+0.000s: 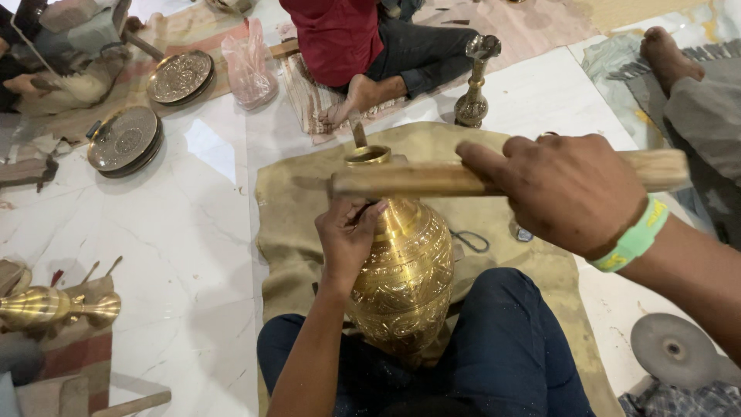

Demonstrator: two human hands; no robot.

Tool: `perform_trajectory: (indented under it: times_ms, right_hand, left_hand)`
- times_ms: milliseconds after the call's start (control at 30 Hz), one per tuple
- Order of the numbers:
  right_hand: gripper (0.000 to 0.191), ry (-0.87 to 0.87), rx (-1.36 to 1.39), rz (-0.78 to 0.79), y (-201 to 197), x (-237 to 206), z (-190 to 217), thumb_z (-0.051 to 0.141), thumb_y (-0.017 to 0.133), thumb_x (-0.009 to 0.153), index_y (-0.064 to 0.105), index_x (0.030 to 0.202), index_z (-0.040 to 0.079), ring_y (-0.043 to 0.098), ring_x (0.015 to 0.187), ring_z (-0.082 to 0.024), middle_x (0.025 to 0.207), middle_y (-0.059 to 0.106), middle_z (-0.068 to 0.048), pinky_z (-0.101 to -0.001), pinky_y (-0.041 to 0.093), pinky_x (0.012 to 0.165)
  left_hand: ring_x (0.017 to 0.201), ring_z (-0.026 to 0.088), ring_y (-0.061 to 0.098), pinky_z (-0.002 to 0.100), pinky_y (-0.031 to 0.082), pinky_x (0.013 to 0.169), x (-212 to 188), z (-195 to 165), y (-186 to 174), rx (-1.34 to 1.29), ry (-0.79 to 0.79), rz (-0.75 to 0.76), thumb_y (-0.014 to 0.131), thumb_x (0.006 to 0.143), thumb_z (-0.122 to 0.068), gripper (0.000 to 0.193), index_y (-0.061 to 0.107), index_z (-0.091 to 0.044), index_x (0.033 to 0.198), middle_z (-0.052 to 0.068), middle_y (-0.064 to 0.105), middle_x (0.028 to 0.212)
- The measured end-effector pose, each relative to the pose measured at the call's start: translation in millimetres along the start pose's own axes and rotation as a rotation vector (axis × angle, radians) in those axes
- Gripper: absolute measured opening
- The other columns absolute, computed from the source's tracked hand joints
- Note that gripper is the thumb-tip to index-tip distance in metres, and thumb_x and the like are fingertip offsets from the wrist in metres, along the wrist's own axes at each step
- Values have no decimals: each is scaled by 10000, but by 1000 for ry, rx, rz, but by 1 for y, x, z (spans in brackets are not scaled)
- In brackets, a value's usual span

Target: The person sits on the workshop floor holding a chisel against a large brass vase resting on a cloth-covered support and strikes the chisel with a wooden mallet to carve decorative patterns into the metal. The person repositions the chisel repeatedly around the vase body and neck to continue the engraved design.

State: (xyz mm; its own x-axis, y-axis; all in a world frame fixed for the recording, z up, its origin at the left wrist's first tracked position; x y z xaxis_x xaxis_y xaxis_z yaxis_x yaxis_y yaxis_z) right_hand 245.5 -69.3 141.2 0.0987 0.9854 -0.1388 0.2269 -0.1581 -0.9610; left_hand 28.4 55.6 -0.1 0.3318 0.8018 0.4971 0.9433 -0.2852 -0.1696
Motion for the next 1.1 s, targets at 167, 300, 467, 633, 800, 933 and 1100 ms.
perform_trajectory:
  times_ms: [167, 300, 467, 633, 800, 933, 1100]
  right_hand:
    - [529, -56, 182, -112, -7, 1, 1, 229, 630, 937, 465, 1440, 237, 675, 563, -203, 758, 684, -20, -352, 520, 481]
    - [553, -146, 490, -278, -18, -2, 2, 155, 626, 868, 470, 1398, 194, 624, 448, -162, 673, 674, -12, -322, 479, 382]
    - [569, 18, 112, 86, 2, 2, 0, 219, 592, 1007, 425, 1535, 349, 611, 503, -134, 733, 651, 3, -293, 484, 413]
    - [624, -100, 223, -191, -19, -1, 6, 157, 636, 914, 431, 1494, 260, 621, 473, -188, 724, 673, -29, -349, 477, 402]
    - [697, -245, 451, -342, -28, -7, 11, 86, 660, 792, 473, 1458, 175, 632, 490, -243, 628, 672, -66, -367, 486, 462]
    - [631, -55, 131, -59, -8, -1, 4, 185, 627, 939, 423, 1526, 300, 651, 505, -170, 744, 668, -20, -314, 506, 418]
    - [683, -41, 62, -6, -6, 3, 0, 261, 630, 986, 345, 1603, 326, 625, 522, -133, 762, 667, 11, -301, 464, 434]
  left_hand:
    - [857, 70, 720, 221, 611, 789, 1, 5, -1, -8, -15, -24, 801, 926, -31, 231, 683, -4, 1122, 67, 779, 950]
    - [797, 61, 715, 206, 599, 732, 2, 5, -2, 59, 5, -12, 811, 925, -44, 207, 660, -16, 1064, 48, 767, 900]
    - [801, 62, 706, 209, 605, 748, 0, 7, -3, 18, 25, -15, 800, 918, -47, 235, 660, -14, 1104, 47, 757, 904]
    - [862, 70, 721, 225, 619, 802, -1, 9, -4, -39, 51, -37, 770, 916, -34, 376, 620, 10, 1258, 53, 748, 957]
    - [840, 63, 720, 208, 613, 768, -1, 5, -4, 10, 104, -28, 799, 937, -14, 317, 632, -13, 1207, 50, 762, 931]
    - [850, 59, 719, 210, 617, 787, 0, 6, -5, 61, 69, -36, 800, 902, -3, 399, 628, 5, 1262, 53, 756, 944]
    - [856, 44, 704, 202, 604, 801, -1, 10, -5, -26, 67, -39, 791, 919, 4, 363, 624, 2, 1241, 44, 760, 945]
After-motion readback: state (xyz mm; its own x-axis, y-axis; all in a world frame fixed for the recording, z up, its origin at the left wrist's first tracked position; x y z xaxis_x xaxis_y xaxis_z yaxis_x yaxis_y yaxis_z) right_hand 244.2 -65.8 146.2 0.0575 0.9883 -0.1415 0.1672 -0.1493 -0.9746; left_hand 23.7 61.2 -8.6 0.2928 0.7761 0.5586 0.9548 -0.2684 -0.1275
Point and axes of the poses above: each hand's wrist, its own x-axis towards the middle knuckle, its own y-axis out of the palm, z = x × y, the point moved 6 cm from there along x, towards the middle knuckle
